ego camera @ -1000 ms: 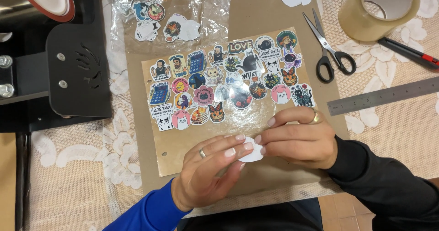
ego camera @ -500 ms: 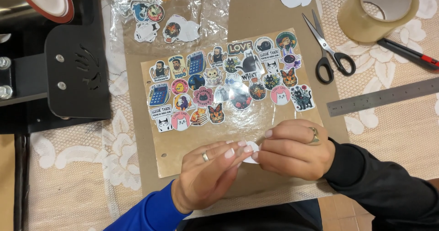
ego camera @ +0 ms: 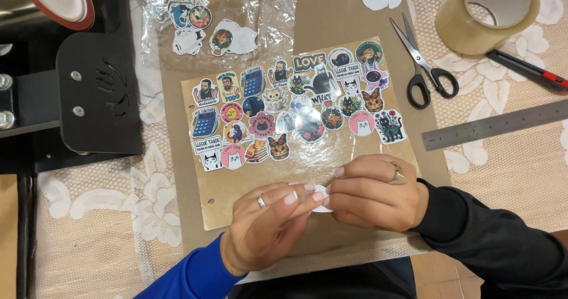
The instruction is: The person cuts out various stickers from a sheet using scissors. They peel the backing off each sticker and place it onto a clear plastic sheet laid over a cardboard surface.
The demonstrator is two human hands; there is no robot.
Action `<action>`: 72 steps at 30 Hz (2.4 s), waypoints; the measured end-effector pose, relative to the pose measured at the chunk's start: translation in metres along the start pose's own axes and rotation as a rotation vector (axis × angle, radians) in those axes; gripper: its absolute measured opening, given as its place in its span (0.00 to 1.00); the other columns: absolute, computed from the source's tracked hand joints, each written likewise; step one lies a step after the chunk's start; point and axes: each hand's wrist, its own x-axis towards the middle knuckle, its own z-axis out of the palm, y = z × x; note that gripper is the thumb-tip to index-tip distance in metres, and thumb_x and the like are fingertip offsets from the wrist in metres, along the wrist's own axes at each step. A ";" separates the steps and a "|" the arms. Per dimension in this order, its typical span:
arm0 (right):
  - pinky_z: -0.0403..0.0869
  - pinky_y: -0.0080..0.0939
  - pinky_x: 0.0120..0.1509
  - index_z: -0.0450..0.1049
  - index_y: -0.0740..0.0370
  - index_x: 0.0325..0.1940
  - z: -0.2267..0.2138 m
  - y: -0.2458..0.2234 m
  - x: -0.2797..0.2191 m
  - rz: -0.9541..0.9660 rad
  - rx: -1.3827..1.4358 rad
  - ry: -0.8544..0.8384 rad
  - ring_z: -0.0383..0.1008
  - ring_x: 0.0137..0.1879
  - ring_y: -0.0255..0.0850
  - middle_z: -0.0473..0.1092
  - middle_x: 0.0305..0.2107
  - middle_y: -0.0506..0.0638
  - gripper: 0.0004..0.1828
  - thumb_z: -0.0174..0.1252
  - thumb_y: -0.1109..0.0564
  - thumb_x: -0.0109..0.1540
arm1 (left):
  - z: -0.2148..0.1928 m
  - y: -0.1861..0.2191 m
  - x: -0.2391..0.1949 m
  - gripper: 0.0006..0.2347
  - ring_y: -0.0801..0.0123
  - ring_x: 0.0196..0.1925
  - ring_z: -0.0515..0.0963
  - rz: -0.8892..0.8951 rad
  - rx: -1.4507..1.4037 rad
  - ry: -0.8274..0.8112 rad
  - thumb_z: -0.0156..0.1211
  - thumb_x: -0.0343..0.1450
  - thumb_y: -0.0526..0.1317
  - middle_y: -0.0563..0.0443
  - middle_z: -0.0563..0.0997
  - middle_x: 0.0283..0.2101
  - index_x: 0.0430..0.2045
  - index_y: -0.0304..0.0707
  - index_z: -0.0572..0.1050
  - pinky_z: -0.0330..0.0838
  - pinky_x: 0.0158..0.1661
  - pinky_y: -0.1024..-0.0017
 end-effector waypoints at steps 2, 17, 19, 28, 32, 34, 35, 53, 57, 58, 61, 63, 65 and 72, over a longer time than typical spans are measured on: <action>0.77 0.39 0.45 0.77 0.56 0.37 0.003 0.001 0.000 -0.001 0.013 0.006 0.72 0.41 0.41 0.74 0.34 0.44 0.07 0.57 0.53 0.64 | 0.000 0.001 0.001 0.24 0.56 0.51 0.88 0.006 0.001 0.000 0.58 0.74 0.24 0.46 0.84 0.50 0.63 0.35 0.56 0.87 0.48 0.62; 0.82 0.36 0.58 0.72 0.64 0.43 -0.056 0.062 -0.047 0.863 0.434 0.589 0.80 0.49 0.43 0.75 0.42 0.58 0.12 0.70 0.68 0.62 | -0.004 0.001 -0.002 0.33 0.49 0.55 0.83 -0.348 -0.255 0.266 0.57 0.72 0.25 0.27 0.75 0.57 0.71 0.35 0.46 0.85 0.56 0.61; 0.84 0.35 0.56 0.73 0.67 0.44 -0.063 0.058 -0.029 0.959 0.433 0.550 0.81 0.47 0.42 0.75 0.43 0.60 0.10 0.70 0.69 0.64 | -0.012 -0.002 0.007 0.32 0.50 0.55 0.84 -0.319 -0.190 0.260 0.58 0.72 0.25 0.29 0.79 0.51 0.70 0.33 0.47 0.87 0.53 0.62; 0.81 0.30 0.43 0.72 0.58 0.47 -0.004 0.070 0.050 1.189 0.743 -0.501 0.85 0.36 0.35 0.83 0.29 0.50 0.17 0.68 0.60 0.55 | -0.042 -0.028 0.025 0.37 0.51 0.58 0.79 -0.560 0.275 -0.251 0.62 0.72 0.37 0.38 0.80 0.55 0.70 0.29 0.40 0.72 0.59 0.54; 0.72 0.34 0.42 0.68 0.55 0.48 0.027 0.079 0.060 1.225 0.703 -0.664 0.81 0.34 0.34 0.82 0.28 0.47 0.19 0.68 0.60 0.57 | -0.035 -0.038 0.014 0.39 0.47 0.55 0.77 -0.534 0.281 -0.387 0.64 0.69 0.34 0.42 0.82 0.52 0.71 0.34 0.41 0.68 0.56 0.57; 0.73 0.34 0.42 0.67 0.55 0.49 0.034 0.080 0.064 1.236 0.689 -0.709 0.81 0.34 0.34 0.82 0.28 0.47 0.20 0.67 0.60 0.57 | -0.031 -0.041 0.008 0.40 0.44 0.53 0.77 -0.502 0.285 -0.419 0.64 0.69 0.34 0.40 0.81 0.54 0.71 0.34 0.41 0.67 0.56 0.55; 0.73 0.35 0.42 0.66 0.55 0.49 0.036 0.080 0.065 1.259 0.686 -0.719 0.81 0.34 0.35 0.82 0.28 0.48 0.21 0.68 0.60 0.57 | -0.029 -0.043 0.006 0.39 0.45 0.53 0.77 -0.488 0.258 -0.426 0.63 0.69 0.33 0.37 0.80 0.54 0.71 0.33 0.41 0.69 0.54 0.55; 0.70 0.36 0.40 0.67 0.52 0.44 0.048 0.069 0.056 1.055 0.414 -0.672 0.79 0.29 0.34 0.80 0.23 0.40 0.17 0.67 0.57 0.55 | -0.013 -0.047 0.001 0.37 0.45 0.59 0.73 -0.394 0.198 -0.545 0.63 0.70 0.37 0.34 0.79 0.55 0.70 0.27 0.43 0.70 0.52 0.56; 0.67 0.41 0.35 0.66 0.54 0.38 0.051 0.072 0.043 0.931 0.294 -0.532 0.74 0.29 0.39 0.73 0.22 0.41 0.19 0.71 0.58 0.52 | -0.012 -0.048 -0.002 0.40 0.46 0.59 0.74 -0.349 0.231 -0.533 0.65 0.69 0.38 0.34 0.79 0.55 0.70 0.26 0.42 0.70 0.55 0.58; 0.67 0.41 0.35 0.66 0.54 0.38 0.041 0.077 0.043 0.932 0.295 -0.532 0.74 0.29 0.39 0.73 0.22 0.41 0.19 0.71 0.58 0.52 | -0.012 -0.047 -0.002 0.40 0.46 0.59 0.74 -0.349 0.231 -0.533 0.65 0.69 0.38 0.34 0.79 0.55 0.70 0.26 0.42 0.70 0.55 0.58; 0.64 0.35 0.37 0.66 0.53 0.43 0.008 0.084 0.050 0.940 0.232 -0.267 0.66 0.29 0.30 0.65 0.23 0.39 0.21 0.73 0.50 0.59 | -0.013 -0.047 -0.002 0.41 0.45 0.59 0.74 -0.316 0.235 -0.533 0.66 0.69 0.38 0.34 0.79 0.55 0.71 0.27 0.40 0.69 0.55 0.57; 0.62 0.28 0.34 0.63 0.61 0.47 -0.021 0.078 0.062 0.936 0.316 -0.128 0.60 0.28 0.30 0.63 0.24 0.44 0.15 0.66 0.63 0.67 | -0.013 -0.049 -0.002 0.41 0.45 0.59 0.73 -0.272 0.250 -0.528 0.66 0.69 0.39 0.34 0.77 0.57 0.71 0.28 0.42 0.68 0.57 0.55; 0.62 0.27 0.33 0.66 0.63 0.47 -0.042 0.069 0.069 0.933 0.293 -0.108 0.60 0.28 0.29 0.64 0.24 0.45 0.13 0.67 0.64 0.68 | -0.012 -0.049 -0.002 0.40 0.45 0.60 0.73 -0.253 0.250 -0.513 0.66 0.71 0.40 0.34 0.74 0.61 0.71 0.29 0.40 0.69 0.55 0.55; 0.66 0.28 0.34 0.72 0.72 0.43 -0.076 0.042 0.087 1.003 0.233 -0.055 0.68 0.30 0.34 0.70 0.27 0.53 0.09 0.68 0.68 0.69 | -0.005 -0.050 -0.004 0.47 0.44 0.50 0.72 -0.156 0.427 -0.547 0.70 0.69 0.51 0.36 0.77 0.53 0.70 0.26 0.39 0.61 0.63 0.48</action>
